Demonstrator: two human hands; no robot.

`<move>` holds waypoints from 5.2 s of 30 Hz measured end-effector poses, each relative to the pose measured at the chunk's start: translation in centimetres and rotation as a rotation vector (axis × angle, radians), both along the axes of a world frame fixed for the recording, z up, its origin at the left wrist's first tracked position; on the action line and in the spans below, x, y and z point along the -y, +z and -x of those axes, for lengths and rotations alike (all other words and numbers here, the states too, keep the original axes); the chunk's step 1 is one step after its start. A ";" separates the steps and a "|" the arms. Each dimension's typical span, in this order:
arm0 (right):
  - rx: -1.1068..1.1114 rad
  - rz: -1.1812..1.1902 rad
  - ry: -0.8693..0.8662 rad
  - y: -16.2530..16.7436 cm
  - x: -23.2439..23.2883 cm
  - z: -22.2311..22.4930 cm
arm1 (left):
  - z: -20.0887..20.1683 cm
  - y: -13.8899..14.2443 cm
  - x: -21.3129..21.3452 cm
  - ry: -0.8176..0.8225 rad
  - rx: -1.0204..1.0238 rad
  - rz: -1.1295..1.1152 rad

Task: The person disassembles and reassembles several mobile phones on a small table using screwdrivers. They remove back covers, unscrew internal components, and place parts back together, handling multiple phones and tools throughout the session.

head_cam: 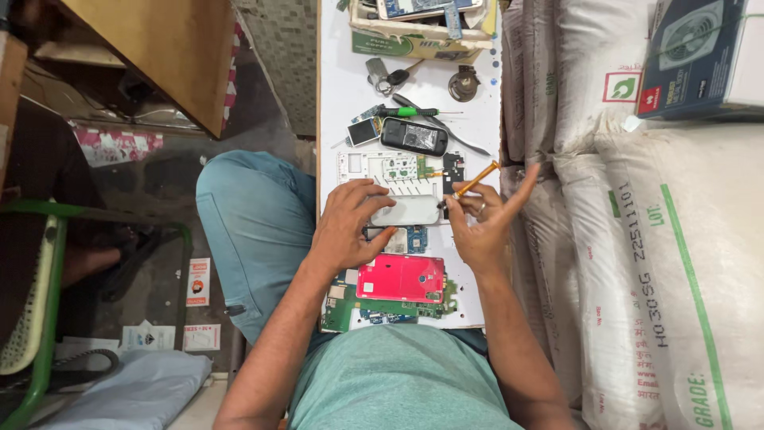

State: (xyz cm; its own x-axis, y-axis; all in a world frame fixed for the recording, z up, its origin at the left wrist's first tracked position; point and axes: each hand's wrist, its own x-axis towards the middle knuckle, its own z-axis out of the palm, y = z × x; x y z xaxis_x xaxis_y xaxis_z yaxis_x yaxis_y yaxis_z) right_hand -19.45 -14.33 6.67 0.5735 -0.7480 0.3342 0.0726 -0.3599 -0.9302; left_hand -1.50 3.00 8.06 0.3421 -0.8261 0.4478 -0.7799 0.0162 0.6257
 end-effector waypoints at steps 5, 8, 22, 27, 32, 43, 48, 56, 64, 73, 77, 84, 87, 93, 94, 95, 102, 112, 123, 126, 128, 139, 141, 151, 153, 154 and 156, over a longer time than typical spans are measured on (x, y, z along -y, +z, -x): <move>0.130 -0.221 0.147 -2.4 1.7 0.9 | 0.1 -1.3 0.1 0.049 -0.023 0.045; 0.063 -0.245 0.121 -2.0 2.0 1.8 | 0.1 -1.7 0.0 0.054 -0.102 0.034; -0.552 0.686 0.176 4.5 6.9 -6.8 | 0.8 -1.7 -0.1 0.071 0.019 0.051; -0.897 0.631 0.196 4.7 7.8 -8.1 | 0.1 -1.5 0.1 -0.008 -0.023 0.036; -0.650 0.622 0.169 6.7 7.6 -8.5 | 0.4 0.1 -0.7 0.063 -0.012 0.078; -0.351 0.224 0.087 4.6 -1.4 -3.8 | 1.3 1.3 -0.1 0.099 -0.284 0.140; -0.390 0.144 0.080 4.7 -4.8 -3.3 | 2.8 -0.7 1.5 0.082 -0.899 -0.032; -0.455 0.480 0.379 5.7 -1.5 -2.1 | 2.3 -4.3 2.1 -0.158 -0.902 0.177; -0.567 0.504 0.408 4.6 -2.3 -1.5 | 3.3 -4.9 1.8 -0.154 -0.805 0.171; -0.486 0.547 0.321 3.7 -3.7 -3.9 | 3.7 -3.9 0.5 -0.016 -0.789 0.105; -0.413 0.546 0.309 3.0 -4.1 -3.2 | 4.0 -4.4 0.9 -0.019 -0.810 0.130; -0.210 0.321 0.541 3.0 -2.6 -1.2 | 3.5 -4.8 1.0 -0.094 -0.952 0.137; -0.340 -0.128 0.402 2.9 -2.8 -2.1 | 2.8 -5.0 0.6 -0.157 -0.786 0.224; -0.224 0.242 0.379 2.9 -3.0 -3.5 | 1.8 -5.9 0.5 -0.261 -1.009 0.261; -0.180 0.335 0.355 2.9 -2.9 -3.5 | 2.1 -5.8 0.8 -0.282 -1.051 0.297; -0.148 0.432 0.335 3.0 -2.9 -3.3 | 2.5 -5.9 1.0 -0.309 -1.149 0.277; -0.197 -0.203 0.433 3.5 -3.5 -3.3 | 2.8 -4.9 0.7 -0.390 -1.284 0.284; -0.291 0.361 0.242 4.0 -4.7 -3.1 | 3.0 -5.4 0.9 -0.150 -0.994 0.252; -0.170 0.400 0.192 3.1 -5.2 -1.7 | 3.0 -2.6 1.0 -0.145 -0.806 0.118; -0.183 0.355 0.231 3.4 -4.6 -1.4 | 3.2 -2.6 1.5 -0.139 -0.976 0.088; -0.244 0.151 0.316 3.9 -4.1 -1.2 | 3.5 -2.6 1.6 -0.132 -1.064 0.091; -0.251 0.212 0.369 3.8 -2.3 -1.2 | 4.9 -1.9 4.5 -0.115 -1.373 0.247; -0.246 0.261 0.383 3.7 -2.2 -1.1 | 4.9 -1.4 4.3 -0.050 -1.384 0.167; -0.386 0.348 0.382 4.9 -2.3 -1.4 | 4.6 0.4 4.5 -0.061 -1.615 0.229; -0.363 0.315 0.390 5.0 -2.2 -1.7 | 4.2 0.4 4.6 -0.034 -1.633 0.225; -0.371 0.239 0.404 4.9 -2.2 -1.8 | 4.1 0.3 4.6 -0.013 -1.648 0.216; -0.374 0.215 0.404 5.0 -2.3 -2.1 | 3.9 0.4 4.5 -0.014 -1.665 0.243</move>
